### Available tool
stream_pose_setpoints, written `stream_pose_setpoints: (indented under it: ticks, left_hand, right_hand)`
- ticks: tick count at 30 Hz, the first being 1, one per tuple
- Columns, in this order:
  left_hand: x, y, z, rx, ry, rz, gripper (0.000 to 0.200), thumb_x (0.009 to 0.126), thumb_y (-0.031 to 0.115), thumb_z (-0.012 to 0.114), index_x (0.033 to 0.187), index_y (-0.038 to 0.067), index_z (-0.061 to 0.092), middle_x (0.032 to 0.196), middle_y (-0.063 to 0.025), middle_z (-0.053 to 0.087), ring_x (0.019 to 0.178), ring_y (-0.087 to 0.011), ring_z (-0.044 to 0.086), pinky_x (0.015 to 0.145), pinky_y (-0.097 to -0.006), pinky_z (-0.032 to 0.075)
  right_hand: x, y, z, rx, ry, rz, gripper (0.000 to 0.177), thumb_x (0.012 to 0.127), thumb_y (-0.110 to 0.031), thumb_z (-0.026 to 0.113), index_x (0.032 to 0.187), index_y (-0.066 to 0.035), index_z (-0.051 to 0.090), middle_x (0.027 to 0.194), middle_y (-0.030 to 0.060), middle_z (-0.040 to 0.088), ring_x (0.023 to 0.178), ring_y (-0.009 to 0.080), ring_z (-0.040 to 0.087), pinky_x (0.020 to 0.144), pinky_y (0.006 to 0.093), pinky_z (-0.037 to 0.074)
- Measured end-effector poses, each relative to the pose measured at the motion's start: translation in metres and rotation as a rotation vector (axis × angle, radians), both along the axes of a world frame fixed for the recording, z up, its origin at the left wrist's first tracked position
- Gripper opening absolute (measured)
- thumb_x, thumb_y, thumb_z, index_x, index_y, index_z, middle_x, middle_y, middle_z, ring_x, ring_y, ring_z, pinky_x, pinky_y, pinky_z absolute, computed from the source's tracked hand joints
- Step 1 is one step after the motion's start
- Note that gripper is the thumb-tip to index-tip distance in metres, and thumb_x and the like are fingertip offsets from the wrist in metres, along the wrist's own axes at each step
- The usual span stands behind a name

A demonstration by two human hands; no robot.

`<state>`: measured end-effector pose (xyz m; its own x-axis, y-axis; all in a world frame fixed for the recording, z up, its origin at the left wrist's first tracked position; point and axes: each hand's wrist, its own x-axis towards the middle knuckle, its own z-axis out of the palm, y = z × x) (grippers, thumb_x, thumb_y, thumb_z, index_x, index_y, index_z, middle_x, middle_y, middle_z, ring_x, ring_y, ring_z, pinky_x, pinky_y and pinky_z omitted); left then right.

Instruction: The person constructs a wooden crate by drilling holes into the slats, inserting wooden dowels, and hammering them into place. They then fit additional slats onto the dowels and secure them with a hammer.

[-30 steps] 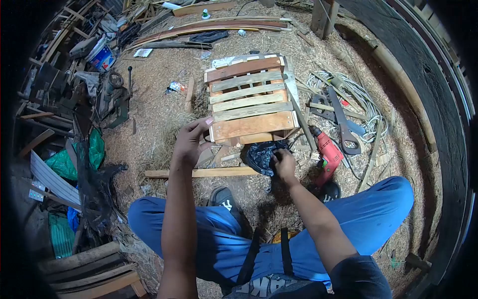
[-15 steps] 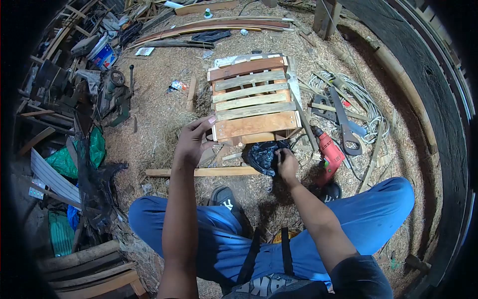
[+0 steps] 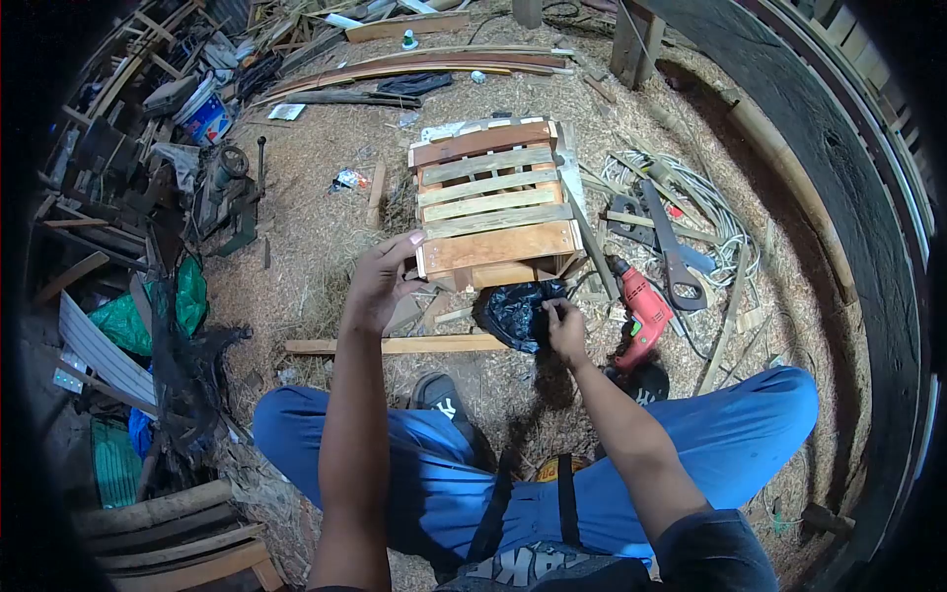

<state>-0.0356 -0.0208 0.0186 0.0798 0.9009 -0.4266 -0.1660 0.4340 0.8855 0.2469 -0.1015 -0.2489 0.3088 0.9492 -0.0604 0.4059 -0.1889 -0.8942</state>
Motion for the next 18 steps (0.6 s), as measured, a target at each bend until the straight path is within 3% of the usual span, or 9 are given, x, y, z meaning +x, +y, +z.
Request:
stream_pose_setpoints:
  ticks: [2, 3, 5, 6, 10, 11, 12, 17, 18]
  left_hand:
    - [-0.001, 0.0, -0.002, 0.009, -0.002, 0.007, 0.048, 0.096, 0.033, 0.074, 0.13, 0.0, 0.068, 0.112, -0.0057, 0.073, 0.101, -0.0173, 0.07, 0.085, -0.0369, 0.058]
    - [-0.003, 0.002, -0.007, 0.004, 0.023, 0.011, 0.048, 0.096, 0.034, 0.074, 0.13, 0.001, 0.068, 0.113, -0.0064, 0.073, 0.1, -0.0174, 0.07, 0.084, -0.0371, 0.058]
    - [-0.009, 0.005, -0.015, 0.01, 0.049, 0.032, 0.047, 0.096, 0.034, 0.074, 0.129, 0.001, 0.068, 0.114, -0.007, 0.072, 0.099, -0.0175, 0.069, 0.082, -0.0372, 0.058]
    - [-0.011, 0.007, -0.019, 0.016, 0.065, 0.004, 0.047, 0.096, 0.035, 0.074, 0.129, 0.002, 0.069, 0.115, -0.007, 0.071, 0.099, -0.0171, 0.068, 0.082, -0.0374, 0.058]
    - [-0.01, 0.005, -0.012, 0.033, 0.046, -0.038, 0.049, 0.095, 0.038, 0.076, 0.13, 0.004, 0.069, 0.12, -0.0067, 0.07, 0.104, -0.0163, 0.064, 0.081, -0.0388, 0.057]
    - [-0.009, 0.005, -0.01, 0.008, 0.043, -0.044, 0.05, 0.094, 0.039, 0.076, 0.13, 0.005, 0.069, 0.12, -0.0068, 0.07, 0.105, -0.0165, 0.064, 0.083, -0.0406, 0.056]
    - [-0.006, 0.003, -0.006, -0.001, 0.076, -0.021, 0.052, 0.093, 0.04, 0.077, 0.13, 0.005, 0.069, 0.128, -0.0108, 0.069, 0.116, -0.0221, 0.063, 0.092, -0.0466, 0.055]
    - [-0.007, 0.008, -0.009, -0.015, 0.136, 0.012, 0.048, 0.093, 0.036, 0.076, 0.128, 0.004, 0.068, 0.124, -0.009, 0.068, 0.114, -0.0224, 0.062, 0.092, -0.0495, 0.053]
    - [-0.005, 0.006, -0.005, -0.016, 0.148, 0.01, 0.049, 0.093, 0.037, 0.077, 0.128, 0.004, 0.069, 0.127, -0.0101, 0.067, 0.118, -0.0237, 0.06, 0.096, -0.0509, 0.05]
  right_hand:
    - [-0.001, 0.002, -0.005, 0.063, 0.149, 0.008, 0.012, 0.096, -0.014, 0.068, 0.096, -0.001, 0.07, 0.088, 0.0197, 0.074, 0.086, 0.035, 0.074, 0.078, 0.0408, 0.056]
    - [-0.003, 0.002, 0.006, 0.072, 0.148, 0.017, 0.012, 0.096, -0.014, 0.068, 0.096, -0.001, 0.07, 0.088, 0.0197, 0.074, 0.086, 0.035, 0.074, 0.078, 0.0408, 0.056]
    - [-0.009, 0.001, 0.044, 0.101, 0.053, 0.149, 0.008, 0.094, -0.008, 0.068, 0.093, 0.0, 0.066, 0.087, 0.0179, 0.074, 0.083, 0.0297, 0.074, 0.076, 0.0384, 0.056]
    - [-0.011, 0.003, 0.058, 0.066, 0.144, 0.221, 0.006, 0.091, -0.003, 0.068, 0.091, 0.001, 0.064, 0.086, 0.0158, 0.073, 0.082, 0.0243, 0.073, 0.078, 0.0363, 0.056]
    - [-0.013, 0.012, 0.109, 0.192, 0.209, 0.444, 0.007, 0.086, 0.001, 0.068, 0.09, 0.002, 0.062, 0.085, 0.0128, 0.072, 0.084, 0.0215, 0.072, 0.082, 0.0338, 0.055]
    - [-0.011, 0.013, 0.127, 0.2, 0.204, 0.454, 0.007, 0.086, 0.001, 0.068, 0.09, 0.002, 0.062, 0.085, 0.0128, 0.072, 0.084, 0.0215, 0.072, 0.082, 0.0338, 0.055]
    - [-0.011, 0.012, 0.157, 0.221, 0.145, 0.48, 0.007, 0.085, 0.002, 0.069, 0.09, 0.002, 0.063, 0.086, 0.0122, 0.073, 0.084, 0.0208, 0.072, 0.081, 0.0337, 0.055]
    - [-0.011, 0.011, 0.247, 0.3, 0.074, 0.549, 0.009, 0.089, -0.003, 0.075, 0.096, 0.003, 0.073, 0.089, 0.0094, 0.075, 0.085, 0.0141, 0.07, 0.079, 0.0305, 0.055]
    - [-0.013, 0.014, 0.259, 0.387, 0.076, 0.552, 0.009, 0.09, -0.005, 0.077, 0.096, 0.002, 0.074, 0.086, 0.0061, 0.074, 0.079, 0.0115, 0.068, 0.075, 0.0282, 0.054]
